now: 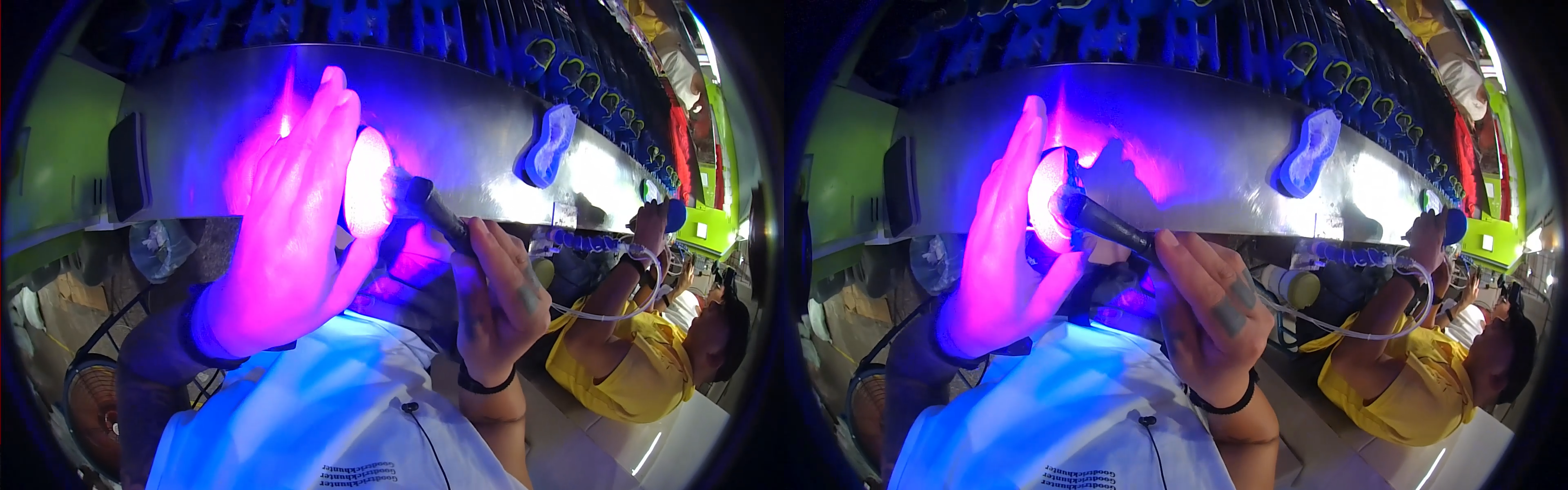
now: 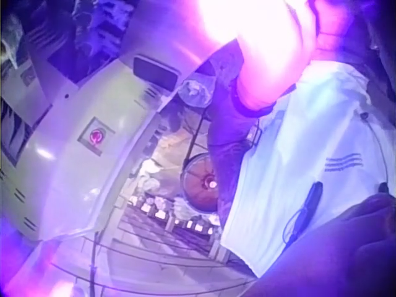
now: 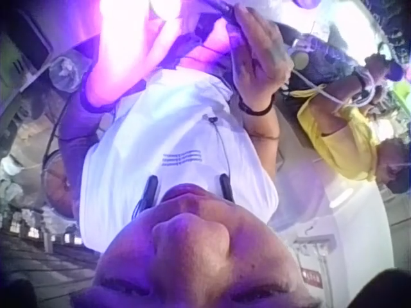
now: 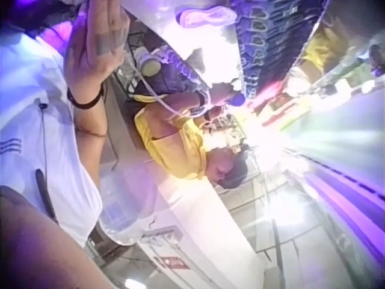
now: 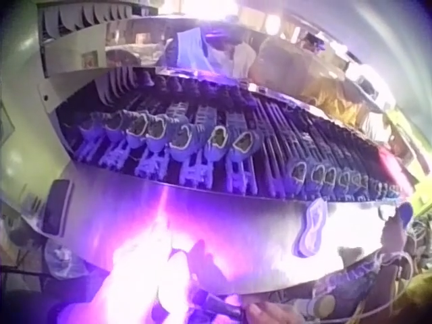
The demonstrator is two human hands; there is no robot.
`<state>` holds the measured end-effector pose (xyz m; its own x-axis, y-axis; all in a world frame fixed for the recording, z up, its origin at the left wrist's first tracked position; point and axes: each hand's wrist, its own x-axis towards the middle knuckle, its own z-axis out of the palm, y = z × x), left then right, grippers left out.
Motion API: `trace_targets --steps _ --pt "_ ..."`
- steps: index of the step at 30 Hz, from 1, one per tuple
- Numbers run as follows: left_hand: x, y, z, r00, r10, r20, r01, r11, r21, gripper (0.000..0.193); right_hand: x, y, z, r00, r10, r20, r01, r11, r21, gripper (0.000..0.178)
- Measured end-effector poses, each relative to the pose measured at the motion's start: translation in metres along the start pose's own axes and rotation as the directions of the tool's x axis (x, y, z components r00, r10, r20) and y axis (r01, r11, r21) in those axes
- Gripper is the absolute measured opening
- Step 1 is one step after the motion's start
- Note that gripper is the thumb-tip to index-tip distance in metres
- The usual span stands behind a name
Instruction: Applying a tool (possibly for gluing or cleaning) to the underside of a shoe component on an assembly line.
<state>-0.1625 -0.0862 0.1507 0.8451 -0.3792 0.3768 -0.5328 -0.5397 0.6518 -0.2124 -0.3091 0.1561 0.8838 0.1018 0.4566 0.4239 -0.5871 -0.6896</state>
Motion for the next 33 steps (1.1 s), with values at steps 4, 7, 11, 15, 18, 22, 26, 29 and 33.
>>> trace_targets --steps 4,7,11,15,18,22,26,29,33 --pt "0.012 -0.010 -0.011 0.995 -0.052 0.083 0.054 0.998 -0.020 0.087 0.012 0.010 0.010 1.000 -0.018 0.000 0.018 0.999 0.038 0.041" --pt "0.025 -0.015 -0.016 0.989 -0.094 0.118 0.107 0.988 -0.109 0.090 0.018 0.020 0.023 0.998 -0.047 -0.034 0.050 0.997 0.062 0.040" --pt "0.033 -0.022 -0.024 0.973 -0.164 0.163 0.193 0.964 -0.182 0.095 0.014 0.036 0.046 0.995 -0.003 -0.102 0.022 0.981 0.194 0.038" --pt "0.033 -0.057 -0.032 0.971 -0.067 0.230 0.065 0.998 0.016 0.105 -0.012 0.044 0.075 0.951 0.307 -0.027 -0.280 0.897 0.342 0.033" --pt "0.005 -0.103 -0.040 0.906 -0.166 0.388 0.227 0.967 -0.115 0.106 -0.014 0.030 0.081 0.874 0.481 0.072 -0.471 0.800 0.372 0.030" --pt "-0.018 -0.098 -0.029 0.879 -0.159 0.449 0.226 0.969 -0.098 0.109 0.004 0.019 0.055 0.926 0.379 0.002 -0.338 0.822 0.458 0.031" --pt "-0.052 -0.076 -0.021 0.893 -0.027 0.450 0.155 0.956 -0.251 0.119 0.010 0.010 0.026 0.971 0.236 0.035 -0.225 0.862 0.455 0.035" --pt "-0.049 -0.060 -0.028 0.866 0.055 0.498 0.109 0.949 -0.294 0.119 0.014 -0.007 0.012 0.933 0.352 0.079 -0.348 0.820 0.454 0.035" --pt "-0.047 -0.056 -0.032 0.875 0.055 0.481 0.089 0.958 -0.273 0.117 0.014 -0.009 0.000 0.969 0.235 0.081 -0.249 0.927 0.282 0.035"
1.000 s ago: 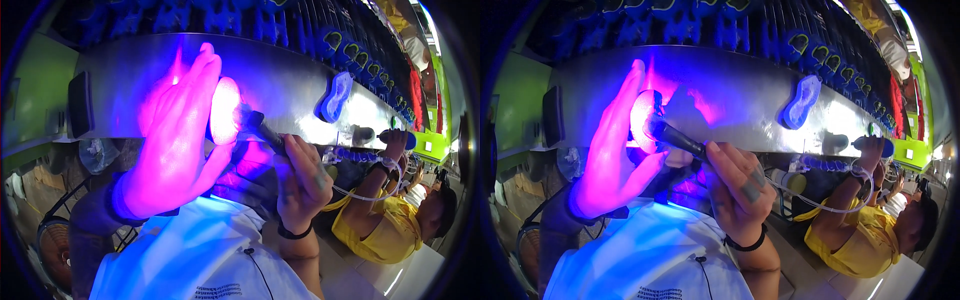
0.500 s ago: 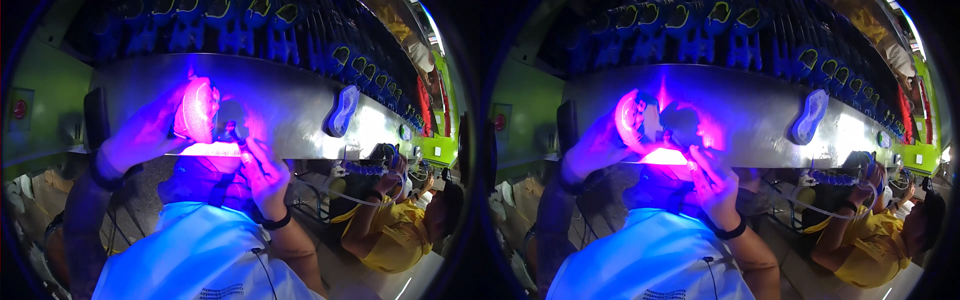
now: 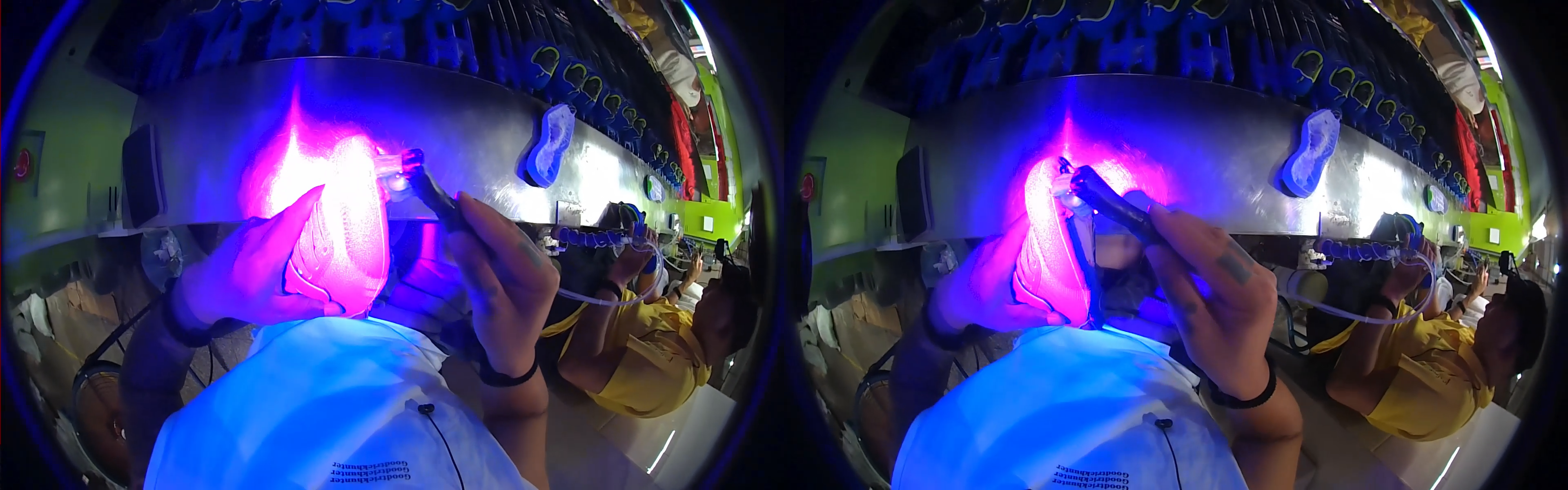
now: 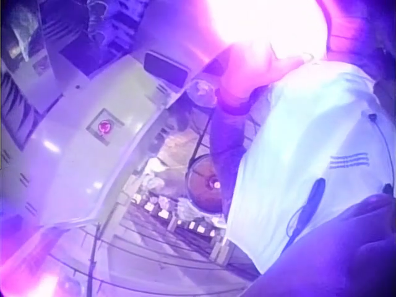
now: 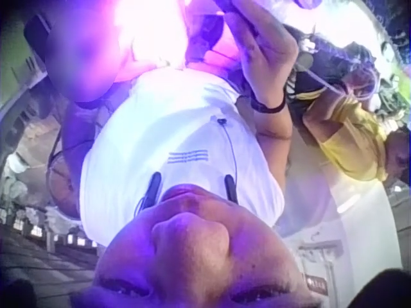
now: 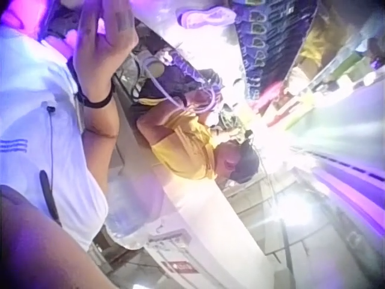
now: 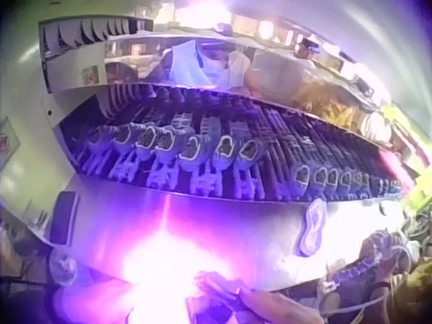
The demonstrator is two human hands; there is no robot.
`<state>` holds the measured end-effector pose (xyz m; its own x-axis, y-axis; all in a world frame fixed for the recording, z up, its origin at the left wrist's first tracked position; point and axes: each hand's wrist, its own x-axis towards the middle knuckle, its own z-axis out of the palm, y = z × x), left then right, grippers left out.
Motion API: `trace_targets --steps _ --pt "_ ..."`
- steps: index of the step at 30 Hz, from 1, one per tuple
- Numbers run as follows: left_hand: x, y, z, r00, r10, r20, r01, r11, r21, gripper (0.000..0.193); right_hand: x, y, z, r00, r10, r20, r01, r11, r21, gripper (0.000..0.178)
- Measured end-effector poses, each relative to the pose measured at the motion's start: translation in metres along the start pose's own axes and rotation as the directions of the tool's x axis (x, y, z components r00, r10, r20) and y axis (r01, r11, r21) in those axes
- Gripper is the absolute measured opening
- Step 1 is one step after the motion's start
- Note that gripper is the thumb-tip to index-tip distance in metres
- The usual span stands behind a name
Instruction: Applying a tool (possibly for gluing or cleaning) to the underside of a shoe component on an assembly line.
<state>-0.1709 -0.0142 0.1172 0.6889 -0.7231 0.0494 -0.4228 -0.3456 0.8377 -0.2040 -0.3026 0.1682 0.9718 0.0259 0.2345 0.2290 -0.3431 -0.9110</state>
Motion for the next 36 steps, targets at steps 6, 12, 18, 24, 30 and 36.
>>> trace_targets --steps 6,12,18,24,30,36 --pt "0.005 0.000 -0.002 0.996 0.076 -0.051 -0.076 0.997 0.005 0.117 -0.010 0.006 -0.003 0.995 0.088 0.041 -0.089 0.996 0.029 0.037" --pt "0.014 0.007 0.005 0.995 -0.087 -0.057 0.065 0.949 -0.307 0.117 -0.028 0.016 0.002 0.985 0.166 0.057 -0.173 0.971 0.167 0.038" --pt "0.015 0.008 0.007 0.972 -0.227 -0.065 0.172 0.867 -0.468 0.112 -0.043 0.021 0.010 0.985 0.167 -0.032 -0.161 0.976 0.144 0.036" --pt "0.016 0.023 0.008 0.913 -0.398 -0.088 0.245 0.708 -0.662 0.108 -0.072 0.026 0.009 0.997 0.047 -0.053 -0.050 0.998 -0.048 0.030" --pt "0.014 0.025 0.008 0.942 -0.331 -0.055 0.260 0.824 -0.504 0.105 -0.032 0.020 0.010 0.994 -0.033 -0.103 0.018 0.989 -0.144 0.033" --pt "0.009 0.015 0.010 0.932 -0.340 -0.121 0.218 0.798 -0.562 0.096 -0.035 0.024 0.010 0.998 0.003 -0.069 -0.008 0.997 -0.074 0.036"
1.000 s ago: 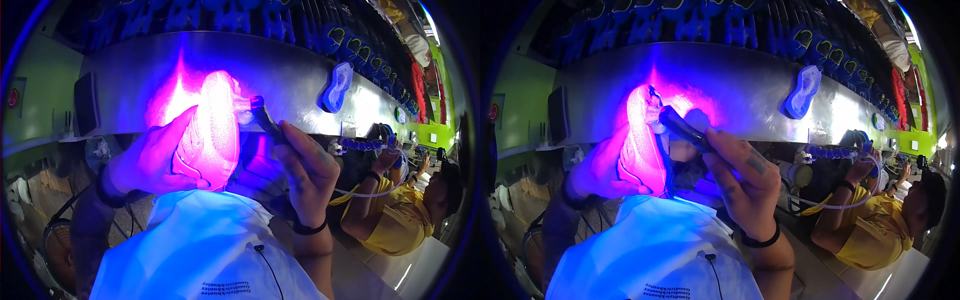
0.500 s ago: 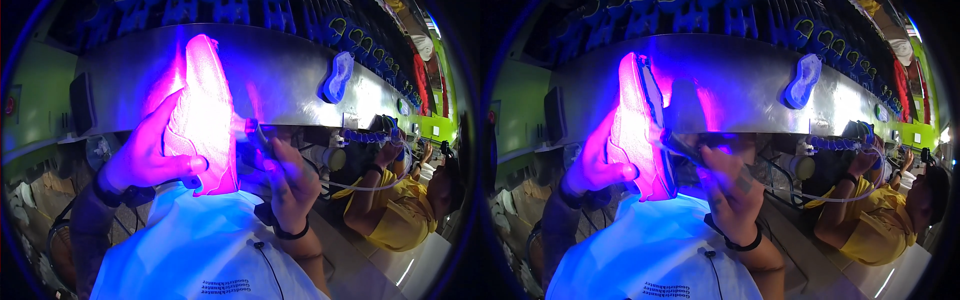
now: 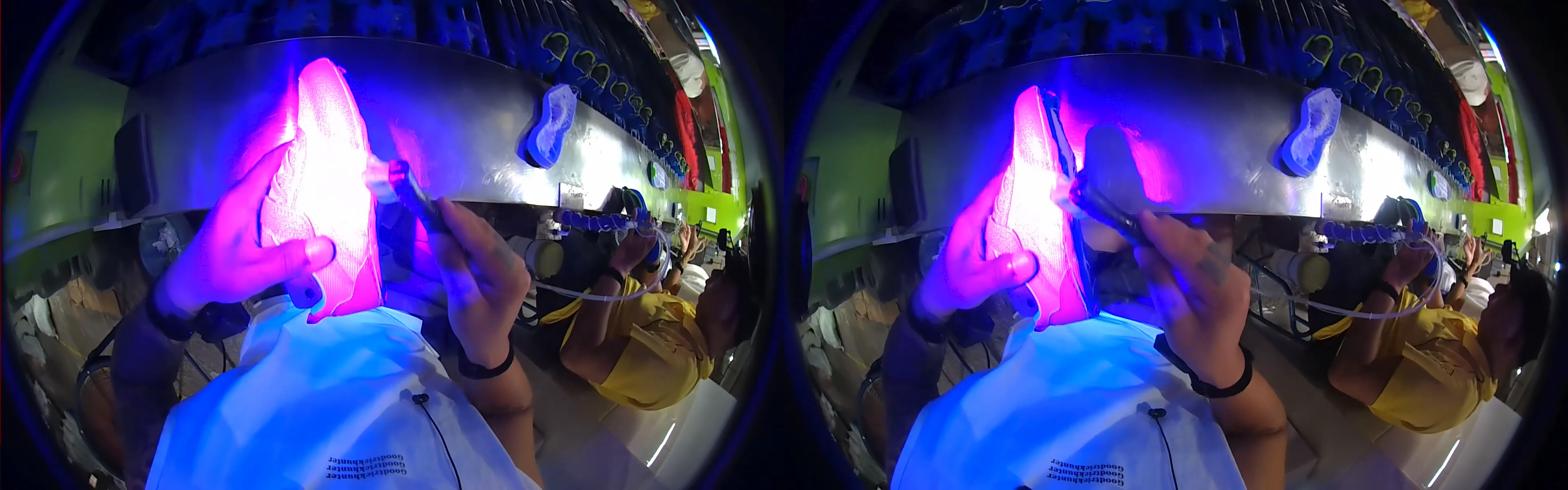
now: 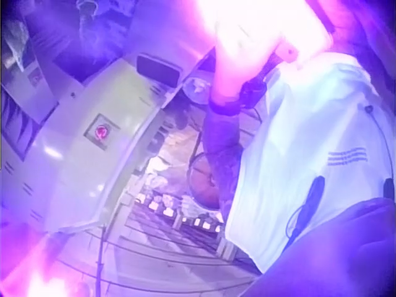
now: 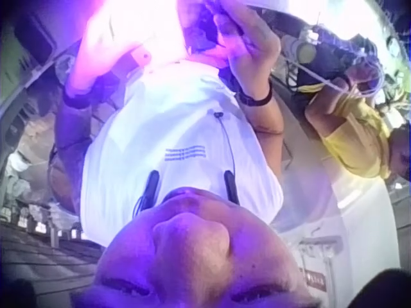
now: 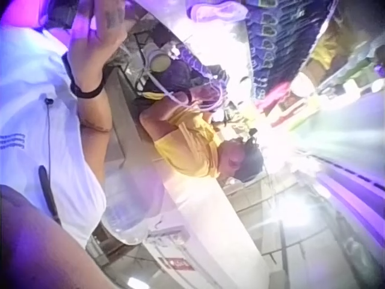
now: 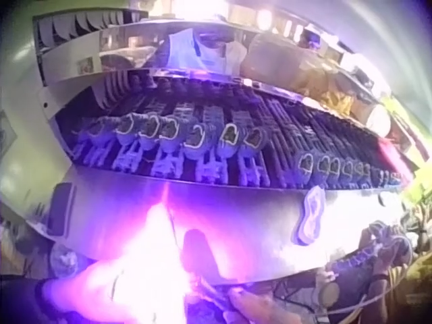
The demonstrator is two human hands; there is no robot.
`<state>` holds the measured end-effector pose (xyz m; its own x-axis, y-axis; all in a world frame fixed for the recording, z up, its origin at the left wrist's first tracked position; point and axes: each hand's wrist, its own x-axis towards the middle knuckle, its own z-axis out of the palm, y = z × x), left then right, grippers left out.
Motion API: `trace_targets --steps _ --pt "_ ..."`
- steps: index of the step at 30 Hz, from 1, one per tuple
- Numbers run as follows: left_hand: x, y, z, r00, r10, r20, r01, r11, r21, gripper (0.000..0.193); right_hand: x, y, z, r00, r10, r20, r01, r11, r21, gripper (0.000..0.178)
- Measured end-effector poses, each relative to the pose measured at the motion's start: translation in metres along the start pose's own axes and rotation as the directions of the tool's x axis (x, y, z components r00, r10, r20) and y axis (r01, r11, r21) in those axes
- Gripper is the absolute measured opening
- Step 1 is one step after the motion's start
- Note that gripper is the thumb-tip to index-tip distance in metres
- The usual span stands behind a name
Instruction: Applying a tool (possibly for gluing or cleaning) to the underside of a shoe component on an assembly line.
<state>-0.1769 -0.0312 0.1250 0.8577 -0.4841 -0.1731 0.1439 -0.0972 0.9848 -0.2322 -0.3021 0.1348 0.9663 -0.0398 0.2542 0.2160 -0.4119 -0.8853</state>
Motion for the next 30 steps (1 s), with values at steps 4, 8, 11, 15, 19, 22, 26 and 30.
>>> trace_targets --steps 4,8,11,15,19,22,26,30 --pt "0.007 0.006 -0.002 0.997 0.014 -0.077 -0.008 0.997 0.077 0.086 -0.010 0.003 -0.005 0.992 0.088 0.088 -0.097 0.990 0.103 0.038" --pt "0.014 0.016 0.006 0.994 0.011 -0.106 -0.021 0.995 -0.098 0.081 -0.012 0.009 -0.010 0.990 0.035 0.134 -0.047 0.995 0.088 0.040" --pt "0.018 0.017 0.006 0.993 -0.002 -0.120 -0.013 0.992 -0.125 0.074 -0.014 0.014 -0.013 0.989 0.043 0.139 -0.051 0.997 0.053 0.041" --pt "0.022 0.016 0.006 0.987 -0.023 -0.157 -0.005 0.984 -0.175 0.062 -0.011 0.011 -0.019 0.986 0.050 0.159 -0.056 0.998 0.033 0.041" --pt "0.025 0.009 0.013 0.966 -0.035 -0.256 -0.059 0.936 -0.348 0.055 -0.005 0.005 -0.026 0.989 0.026 0.149 -0.021 0.999 -0.033 0.043" --pt "0.028 0.006 0.018 0.958 -0.107 -0.267 -0.046 0.859 -0.509 0.056 0.004 0.000 -0.028 0.991 -0.044 0.128 0.052 0.997 -0.065 0.044" --pt "0.033 0.013 0.028 0.966 -0.155 -0.208 -0.009 0.782 -0.624 0.050 0.016 -0.004 -0.029 0.981 -0.178 0.073 0.189 0.965 -0.181 0.045" --pt "0.026 0.004 0.021 0.952 -0.289 -0.098 0.112 0.632 -0.767 0.040 0.034 -0.007 -0.035 0.949 -0.303 0.089 0.316 0.914 -0.255 0.045"
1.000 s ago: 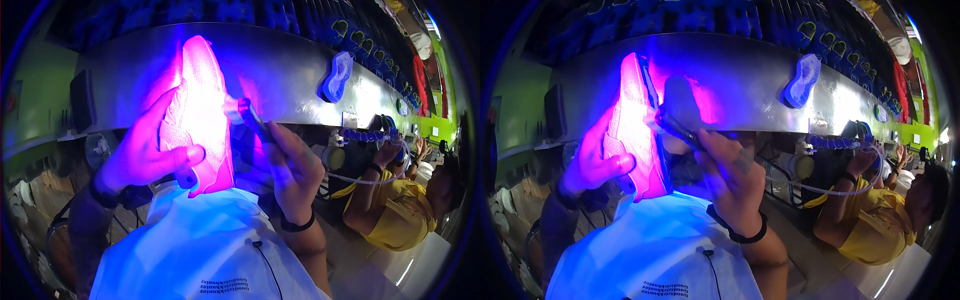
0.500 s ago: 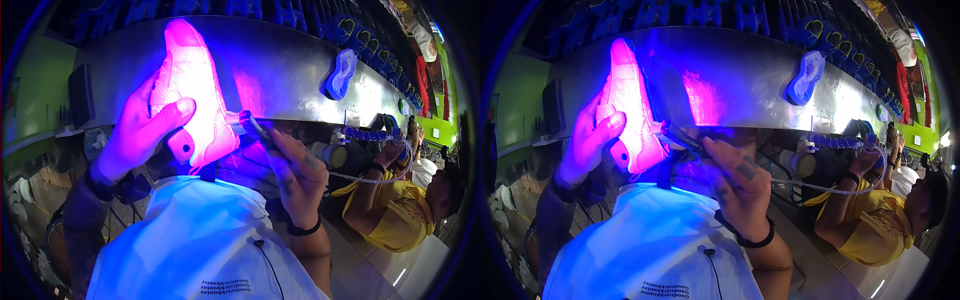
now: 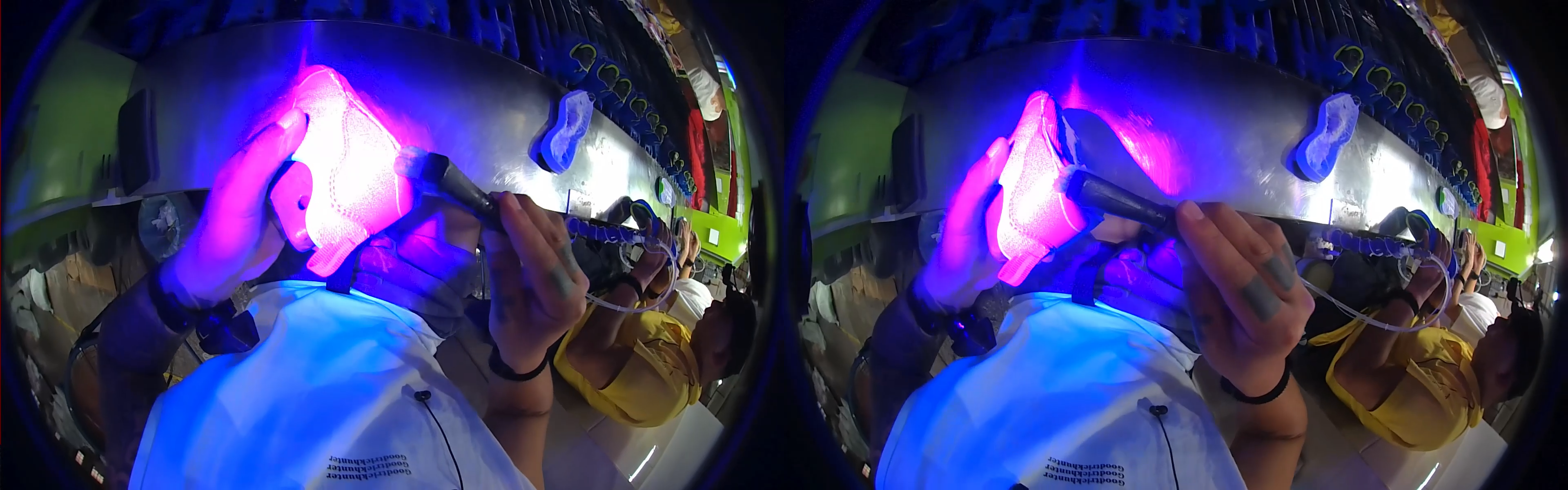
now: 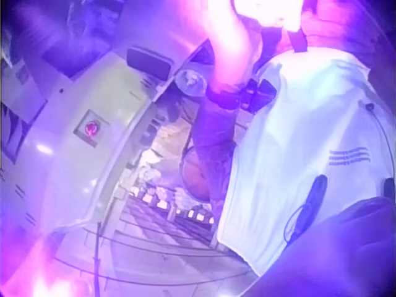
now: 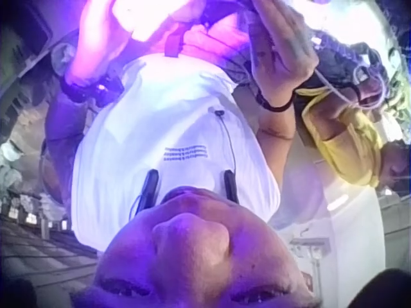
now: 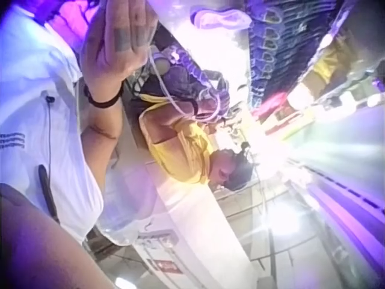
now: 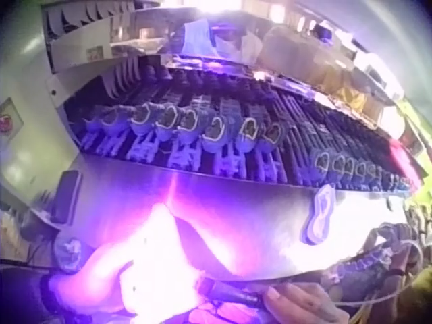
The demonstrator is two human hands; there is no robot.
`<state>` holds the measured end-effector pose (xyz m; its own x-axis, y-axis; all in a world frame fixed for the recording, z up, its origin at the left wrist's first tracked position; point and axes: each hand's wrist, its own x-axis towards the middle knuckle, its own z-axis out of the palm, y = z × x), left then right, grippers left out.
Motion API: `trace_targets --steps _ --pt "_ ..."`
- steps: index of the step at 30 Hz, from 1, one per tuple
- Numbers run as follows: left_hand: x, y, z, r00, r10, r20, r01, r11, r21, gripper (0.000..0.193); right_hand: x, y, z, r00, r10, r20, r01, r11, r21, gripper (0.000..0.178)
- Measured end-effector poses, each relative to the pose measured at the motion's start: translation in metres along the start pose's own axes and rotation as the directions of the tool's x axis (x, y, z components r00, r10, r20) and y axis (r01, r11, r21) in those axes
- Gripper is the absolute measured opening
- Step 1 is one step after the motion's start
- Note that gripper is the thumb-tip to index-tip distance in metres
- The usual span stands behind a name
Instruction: Applying a tool (possibly for gluing or cleaning) to the underside of a shoe component on an assembly line.
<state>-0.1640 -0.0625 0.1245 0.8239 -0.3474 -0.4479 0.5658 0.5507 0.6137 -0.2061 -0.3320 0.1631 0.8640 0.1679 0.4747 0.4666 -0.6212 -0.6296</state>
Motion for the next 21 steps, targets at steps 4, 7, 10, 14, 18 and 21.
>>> trace_targets --steps 4,7,10,14,18,21 --pt "-0.009 -0.002 0.006 0.995 -0.098 0.028 0.098 0.995 0.004 0.057 0.015 0.004 -0.007 0.992 -0.126 0.003 0.126 0.992 -0.026 0.044" --pt "-0.018 -0.002 0.014 0.978 -0.204 0.053 0.210 0.966 -0.153 0.059 0.023 0.006 -0.010 0.983 -0.185 -0.008 0.185 0.982 -0.030 0.043" --pt "-0.025 -0.004 0.021 0.918 -0.370 0.146 0.397 0.840 -0.370 0.064 0.027 0.008 -0.015 0.975 -0.222 -0.013 0.222 0.975 -0.026 0.042" --pt "-0.031 -0.009 0.026 0.870 -0.476 0.124 0.483 0.777 -0.403 0.063 0.031 0.012 -0.019 0.967 -0.255 -0.013 0.255 0.967 -0.001 0.042" --pt "-0.036 -0.012 0.032 0.861 -0.473 0.187 0.493 0.686 -0.534 0.059 0.032 0.016 -0.021 0.960 -0.281 0.006 0.281 0.960 0.006 0.043" --pt "-0.042 -0.013 0.039 0.865 -0.460 0.200 0.490 0.690 -0.534 0.054 0.027 0.021 -0.017 0.963 -0.268 -0.025 0.269 0.962 0.048 0.045"
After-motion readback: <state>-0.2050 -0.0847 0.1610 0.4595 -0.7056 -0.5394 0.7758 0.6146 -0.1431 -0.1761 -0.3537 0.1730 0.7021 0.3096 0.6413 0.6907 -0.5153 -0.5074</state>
